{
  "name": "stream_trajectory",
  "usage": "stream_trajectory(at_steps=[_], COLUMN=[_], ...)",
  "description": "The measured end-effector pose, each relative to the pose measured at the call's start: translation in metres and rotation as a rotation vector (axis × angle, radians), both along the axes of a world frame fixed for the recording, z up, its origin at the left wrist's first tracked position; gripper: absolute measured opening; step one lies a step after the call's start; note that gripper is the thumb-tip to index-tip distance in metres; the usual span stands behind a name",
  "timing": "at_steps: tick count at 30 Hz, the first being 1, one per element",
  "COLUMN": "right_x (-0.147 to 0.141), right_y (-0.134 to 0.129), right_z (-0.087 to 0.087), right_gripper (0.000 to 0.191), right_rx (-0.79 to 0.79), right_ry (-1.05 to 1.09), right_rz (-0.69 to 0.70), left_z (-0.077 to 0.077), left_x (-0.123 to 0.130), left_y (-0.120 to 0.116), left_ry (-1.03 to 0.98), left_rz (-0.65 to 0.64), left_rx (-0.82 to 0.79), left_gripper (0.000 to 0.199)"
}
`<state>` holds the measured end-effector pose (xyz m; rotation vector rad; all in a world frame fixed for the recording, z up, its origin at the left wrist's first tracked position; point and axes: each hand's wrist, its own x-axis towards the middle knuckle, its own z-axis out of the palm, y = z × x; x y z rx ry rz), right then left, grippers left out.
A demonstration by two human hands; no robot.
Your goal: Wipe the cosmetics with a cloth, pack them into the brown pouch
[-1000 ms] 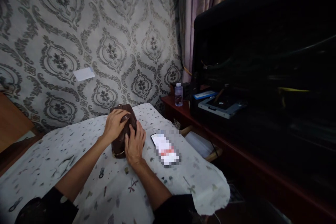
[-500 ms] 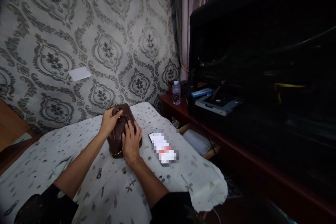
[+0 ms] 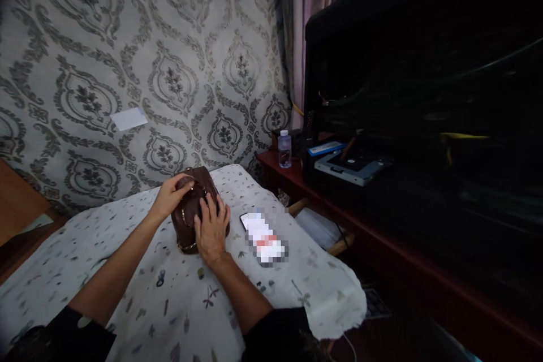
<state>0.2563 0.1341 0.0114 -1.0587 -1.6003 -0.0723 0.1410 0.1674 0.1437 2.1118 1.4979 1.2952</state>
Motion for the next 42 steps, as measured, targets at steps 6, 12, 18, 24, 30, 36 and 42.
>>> stream_trajectory(at_steps=[6, 12, 18, 24, 30, 36, 42], right_x=[0.000, 0.000, 0.001, 0.002, 0.001, 0.002, 0.002], right_y=[-0.004, -0.003, -0.005, -0.005, -0.007, -0.007, -0.007], right_z=[0.000, -0.002, 0.000, 0.001, 0.002, 0.003, 0.003], right_gripper=[0.054, 0.051, 0.048, 0.048, 0.049, 0.049, 0.049], right_rx=[0.029, 0.046, 0.056, 0.055, 0.036, 0.030, 0.032], right_ry=[-0.038, -0.035, -0.042, -0.059, -0.051, -0.044, -0.055], right_rz=[0.038, 0.063, 0.091, 0.094, 0.105, 0.115, 0.108], left_z=[0.005, -0.002, -0.003, -0.007, -0.010, -0.011, -0.013], left_x=[-0.029, -0.034, -0.036, -0.036, -0.032, -0.031, -0.029], left_y=[-0.011, -0.019, -0.021, -0.024, -0.029, -0.031, -0.034], left_ry=[0.041, 0.093, 0.176, 0.207, 0.248, 0.332, 0.332], left_rz=[-0.008, 0.037, 0.064, 0.094, 0.133, 0.121, 0.108], left_rx=[-0.060, -0.053, -0.015, 0.021, 0.065, 0.109, 0.131], left_gripper=[0.029, 0.028, 0.025, 0.023, 0.021, 0.020, 0.022])
